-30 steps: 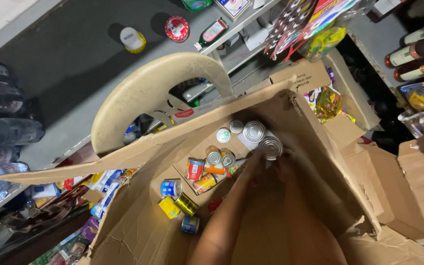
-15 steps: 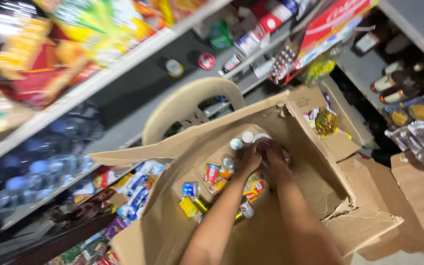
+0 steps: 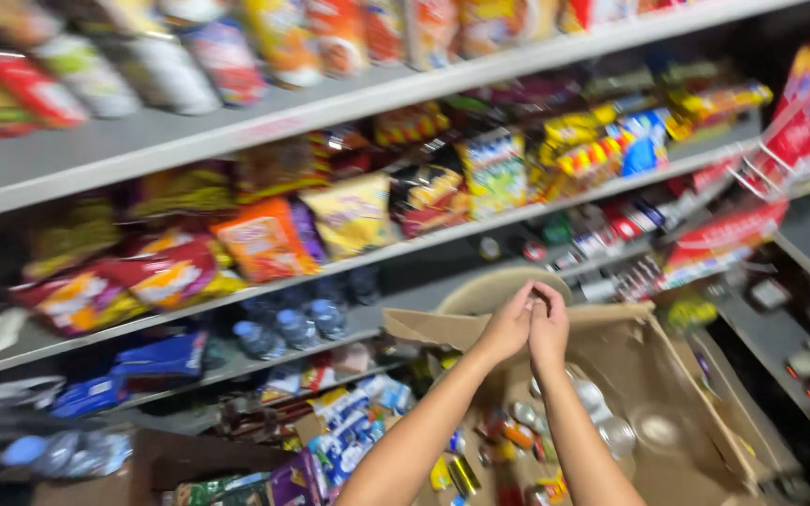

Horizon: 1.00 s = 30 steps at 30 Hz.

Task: Picking canned goods and snack packs from store shelves and placing them into a cardboard box.

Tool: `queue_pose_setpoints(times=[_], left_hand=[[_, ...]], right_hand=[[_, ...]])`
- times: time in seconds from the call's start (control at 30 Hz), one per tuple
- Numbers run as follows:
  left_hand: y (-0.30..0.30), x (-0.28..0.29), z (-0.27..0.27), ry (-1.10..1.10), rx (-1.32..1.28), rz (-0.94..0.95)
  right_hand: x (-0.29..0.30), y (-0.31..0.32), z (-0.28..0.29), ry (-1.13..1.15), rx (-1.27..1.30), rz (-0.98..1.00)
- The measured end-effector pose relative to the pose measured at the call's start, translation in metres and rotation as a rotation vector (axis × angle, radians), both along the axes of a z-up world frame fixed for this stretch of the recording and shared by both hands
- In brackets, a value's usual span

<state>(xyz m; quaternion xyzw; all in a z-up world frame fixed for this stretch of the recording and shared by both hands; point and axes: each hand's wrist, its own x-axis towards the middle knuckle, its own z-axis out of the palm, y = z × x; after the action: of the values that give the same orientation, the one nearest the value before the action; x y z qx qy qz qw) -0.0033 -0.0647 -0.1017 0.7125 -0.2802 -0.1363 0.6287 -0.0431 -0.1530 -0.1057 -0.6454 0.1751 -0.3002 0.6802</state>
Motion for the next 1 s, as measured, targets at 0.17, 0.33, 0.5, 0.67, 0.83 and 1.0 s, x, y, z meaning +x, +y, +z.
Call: queue_pose_setpoints(times=[0.17, 0.33, 0.5, 0.67, 0.83, 1.0], left_hand=[[0.109, 0.021, 0.120, -0.212, 0.007, 0.172], [0.231, 0.036, 0.208, -0.501, -0.083, 0.348], [0.358, 0.045, 0.273, -0.446, -0.135, 0.450], [0.480, 0.073, 0.311, -0.600, -0.133, 0.606], [0.575, 0.086, 0.366, -0.971, 0.088, 0.754], [0.634, 0.138, 0.375, -1.069, 0.474, 1.078]], right_hand=[[0.031, 0.110, 0.120, -0.196, -0.062, 0.133], [0.067, 0.230, 0.201, -0.393, -0.114, 0.306], [0.084, 0.358, 0.279, -0.559, -0.245, 0.459], [0.108, 0.475, 0.332, -0.620, -0.260, 0.590], [0.140, 0.545, 0.384, -0.677, -0.551, 0.528], [0.182, 0.585, 0.407, -0.709, -1.098, 0.347]])
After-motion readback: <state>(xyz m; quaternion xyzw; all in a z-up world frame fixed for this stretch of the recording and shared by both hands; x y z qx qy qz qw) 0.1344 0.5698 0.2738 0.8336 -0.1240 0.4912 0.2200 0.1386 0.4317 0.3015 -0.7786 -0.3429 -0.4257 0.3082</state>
